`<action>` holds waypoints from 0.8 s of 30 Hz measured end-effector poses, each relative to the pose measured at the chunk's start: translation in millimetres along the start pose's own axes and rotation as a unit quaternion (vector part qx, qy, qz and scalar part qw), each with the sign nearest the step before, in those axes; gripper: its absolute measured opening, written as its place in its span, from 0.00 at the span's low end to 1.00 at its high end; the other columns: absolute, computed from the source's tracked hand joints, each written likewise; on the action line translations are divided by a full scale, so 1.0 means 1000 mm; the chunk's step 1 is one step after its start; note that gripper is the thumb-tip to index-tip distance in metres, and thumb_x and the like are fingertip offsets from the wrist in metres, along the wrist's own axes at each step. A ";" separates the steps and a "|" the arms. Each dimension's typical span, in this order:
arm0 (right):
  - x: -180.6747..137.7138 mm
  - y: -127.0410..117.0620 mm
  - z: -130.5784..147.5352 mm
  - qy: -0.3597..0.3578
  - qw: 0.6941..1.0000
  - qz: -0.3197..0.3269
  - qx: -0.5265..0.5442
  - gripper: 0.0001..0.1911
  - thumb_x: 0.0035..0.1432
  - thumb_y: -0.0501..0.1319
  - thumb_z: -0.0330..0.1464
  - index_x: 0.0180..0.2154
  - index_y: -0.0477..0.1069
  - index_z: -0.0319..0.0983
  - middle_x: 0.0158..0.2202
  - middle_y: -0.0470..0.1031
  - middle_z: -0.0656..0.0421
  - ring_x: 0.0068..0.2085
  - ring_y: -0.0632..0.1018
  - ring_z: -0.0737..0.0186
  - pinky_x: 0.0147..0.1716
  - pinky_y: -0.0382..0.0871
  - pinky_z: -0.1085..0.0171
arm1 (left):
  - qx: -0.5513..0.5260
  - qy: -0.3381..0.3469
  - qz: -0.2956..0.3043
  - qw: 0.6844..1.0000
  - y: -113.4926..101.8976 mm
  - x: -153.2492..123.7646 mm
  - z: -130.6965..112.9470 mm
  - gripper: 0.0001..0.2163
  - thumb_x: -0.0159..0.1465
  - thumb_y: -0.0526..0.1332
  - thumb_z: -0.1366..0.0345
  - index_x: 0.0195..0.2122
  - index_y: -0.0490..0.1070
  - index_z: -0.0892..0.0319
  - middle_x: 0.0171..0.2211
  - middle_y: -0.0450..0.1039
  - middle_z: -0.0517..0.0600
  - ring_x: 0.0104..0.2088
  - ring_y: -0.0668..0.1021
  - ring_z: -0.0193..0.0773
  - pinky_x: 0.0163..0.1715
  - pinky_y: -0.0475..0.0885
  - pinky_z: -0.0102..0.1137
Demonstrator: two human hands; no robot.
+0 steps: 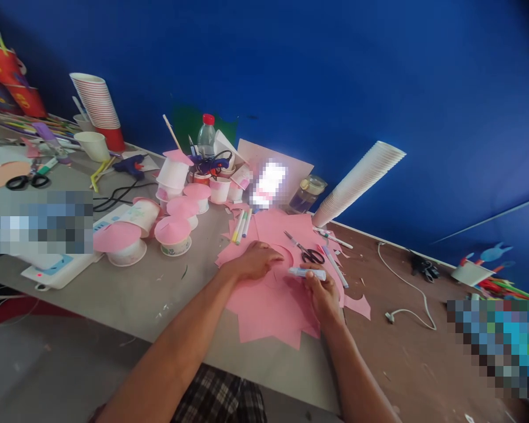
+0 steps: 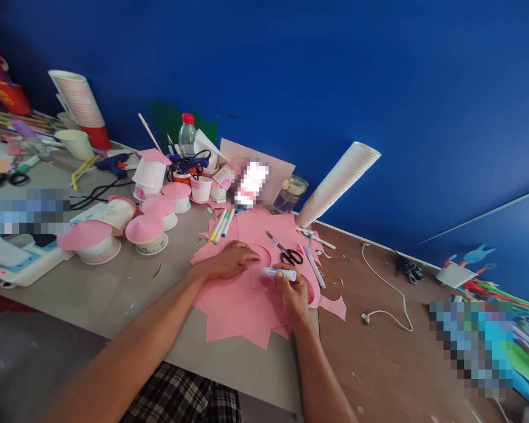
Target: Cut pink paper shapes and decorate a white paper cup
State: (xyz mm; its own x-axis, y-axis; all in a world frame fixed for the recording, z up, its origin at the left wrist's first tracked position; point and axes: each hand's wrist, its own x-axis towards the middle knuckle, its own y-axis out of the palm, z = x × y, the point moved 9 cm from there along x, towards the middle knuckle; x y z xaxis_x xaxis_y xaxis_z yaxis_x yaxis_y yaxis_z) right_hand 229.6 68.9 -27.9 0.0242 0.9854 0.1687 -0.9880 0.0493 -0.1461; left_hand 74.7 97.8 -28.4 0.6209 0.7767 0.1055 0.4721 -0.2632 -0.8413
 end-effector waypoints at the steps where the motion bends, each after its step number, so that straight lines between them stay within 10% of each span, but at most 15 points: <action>1: -0.001 0.001 0.001 -0.005 0.999 -0.004 -0.041 0.13 0.52 0.60 0.41 0.34 0.71 0.37 0.23 0.68 0.61 0.23 0.67 0.67 0.24 0.61 0.66 | -0.001 0.001 0.004 1.000 0.001 0.000 0.000 0.18 0.59 0.54 0.73 0.49 0.68 0.50 0.49 0.70 0.47 0.53 0.66 0.41 0.53 0.61 0.35; 8: -0.004 0.017 0.013 -0.050 0.963 -0.003 -0.265 0.12 0.53 0.56 0.39 0.36 0.68 0.37 0.29 0.74 0.57 0.27 0.71 0.63 0.26 0.63 0.66 | -0.008 -0.011 0.003 1.000 0.013 0.003 0.014 0.18 0.61 0.52 0.68 0.52 0.66 0.48 0.51 0.68 0.46 0.56 0.62 0.42 0.54 0.60 0.36; 24: -0.009 0.024 0.033 -0.135 0.926 0.085 -0.342 0.06 0.48 0.56 0.32 0.29 0.70 0.39 0.26 0.74 0.59 0.29 0.72 0.61 0.34 0.62 0.62 | 0.004 -0.014 0.016 1.000 0.002 0.000 0.002 0.21 0.58 0.54 0.73 0.52 0.67 0.50 0.52 0.69 0.47 0.55 0.64 0.42 0.54 0.59 0.35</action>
State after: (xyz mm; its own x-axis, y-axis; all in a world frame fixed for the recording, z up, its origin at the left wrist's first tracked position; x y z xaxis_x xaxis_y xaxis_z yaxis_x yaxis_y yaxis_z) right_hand 200.9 55.8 -0.8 -0.2527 0.9165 0.3100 -0.6444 0.0796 -0.7605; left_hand 74.1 98.6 -31.0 0.6185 0.7832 0.0638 0.4471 -0.2840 -0.8482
